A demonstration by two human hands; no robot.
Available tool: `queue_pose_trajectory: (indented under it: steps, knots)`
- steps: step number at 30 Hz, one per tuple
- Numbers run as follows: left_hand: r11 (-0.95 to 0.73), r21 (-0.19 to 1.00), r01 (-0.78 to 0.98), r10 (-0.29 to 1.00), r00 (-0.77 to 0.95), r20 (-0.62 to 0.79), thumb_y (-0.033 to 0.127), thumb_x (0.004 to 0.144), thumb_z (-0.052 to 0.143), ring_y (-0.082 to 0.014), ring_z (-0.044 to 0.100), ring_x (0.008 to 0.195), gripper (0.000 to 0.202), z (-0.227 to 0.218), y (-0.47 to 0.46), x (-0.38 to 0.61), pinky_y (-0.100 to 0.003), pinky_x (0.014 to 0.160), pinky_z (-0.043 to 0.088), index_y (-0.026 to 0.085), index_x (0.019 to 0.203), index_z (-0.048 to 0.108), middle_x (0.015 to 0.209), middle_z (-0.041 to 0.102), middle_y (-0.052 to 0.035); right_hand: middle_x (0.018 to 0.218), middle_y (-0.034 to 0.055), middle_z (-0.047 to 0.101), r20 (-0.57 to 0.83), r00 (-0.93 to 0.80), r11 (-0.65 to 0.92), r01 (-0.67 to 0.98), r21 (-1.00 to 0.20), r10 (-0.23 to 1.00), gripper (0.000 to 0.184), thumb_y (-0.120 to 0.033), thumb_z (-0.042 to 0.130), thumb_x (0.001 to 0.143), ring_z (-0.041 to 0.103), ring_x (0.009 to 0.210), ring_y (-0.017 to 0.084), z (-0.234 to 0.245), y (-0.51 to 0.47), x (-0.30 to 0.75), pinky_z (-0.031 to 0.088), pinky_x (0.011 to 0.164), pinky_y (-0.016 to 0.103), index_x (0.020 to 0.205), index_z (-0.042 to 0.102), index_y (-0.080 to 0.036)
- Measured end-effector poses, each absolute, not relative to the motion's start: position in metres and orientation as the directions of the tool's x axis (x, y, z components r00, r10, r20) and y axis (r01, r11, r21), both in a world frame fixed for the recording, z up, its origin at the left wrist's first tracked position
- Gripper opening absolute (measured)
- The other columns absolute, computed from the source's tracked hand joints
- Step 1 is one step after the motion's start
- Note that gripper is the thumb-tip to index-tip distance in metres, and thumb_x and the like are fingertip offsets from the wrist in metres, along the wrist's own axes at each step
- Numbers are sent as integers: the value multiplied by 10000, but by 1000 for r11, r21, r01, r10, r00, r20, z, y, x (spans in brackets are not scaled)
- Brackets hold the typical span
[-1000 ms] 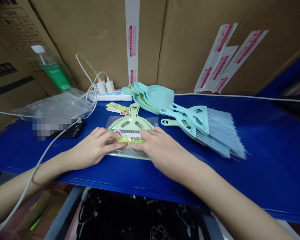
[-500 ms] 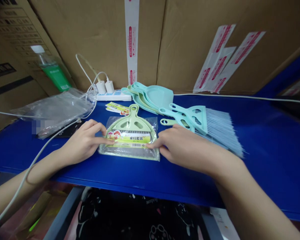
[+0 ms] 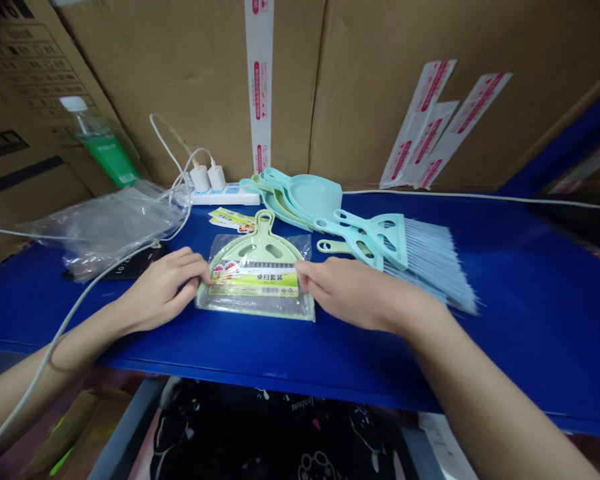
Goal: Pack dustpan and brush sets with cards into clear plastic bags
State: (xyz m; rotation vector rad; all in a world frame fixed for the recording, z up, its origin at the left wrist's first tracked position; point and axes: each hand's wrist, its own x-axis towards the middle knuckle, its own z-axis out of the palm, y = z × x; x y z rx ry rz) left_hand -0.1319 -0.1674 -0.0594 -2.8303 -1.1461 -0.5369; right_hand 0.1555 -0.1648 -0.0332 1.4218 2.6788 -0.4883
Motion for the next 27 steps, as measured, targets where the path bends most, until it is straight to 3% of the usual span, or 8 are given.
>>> queue_pose_trajectory:
  steps: [5, 9, 13, 27]
  knots:
    - [-620, 194, 760, 781, 574, 245, 310, 933, 367, -173, 489, 653, 287, -60, -167, -126, -281, 590, 369, 198, 696, 484, 635, 527, -2, 580, 1, 491, -208, -531, 500, 846, -187, 821, 237, -323, 295, 916, 435, 512, 158, -39, -167, 146, 281, 510, 312, 694, 336, -251]
    - [-554, 354, 753, 832, 517, 202, 259, 890, 431, -138, 493, 597, 133, -65, -164, -127, -252, 565, 360, 202, 781, 481, 643, 525, 29, 579, -10, 476, -183, -509, 478, 858, -188, 841, 198, -243, 380, 867, 421, 526, 146, -43, -167, 143, 266, 514, 303, 676, 328, -250]
    - [-522, 475, 709, 846, 501, 182, 220, 870, 439, -106, 456, 527, 15, -67, -164, -129, -231, 531, 337, 212, 859, 446, 604, 476, 70, 544, -46, 453, -221, -491, 423, 858, -292, 843, 195, -166, 444, 795, 390, 496, 118, -44, -165, 142, 279, 515, 283, 668, 320, -247]
    - [-577, 539, 613, 792, 582, 186, 131, 840, 405, -68, 360, 481, 87, -64, -166, -131, -213, 486, 296, 213, 810, 395, 592, 373, 93, 479, -81, 400, -164, -618, 509, 747, -428, 769, 185, -157, 440, 742, 323, 439, 107, -44, -165, 149, 277, 489, 278, 678, 301, -260]
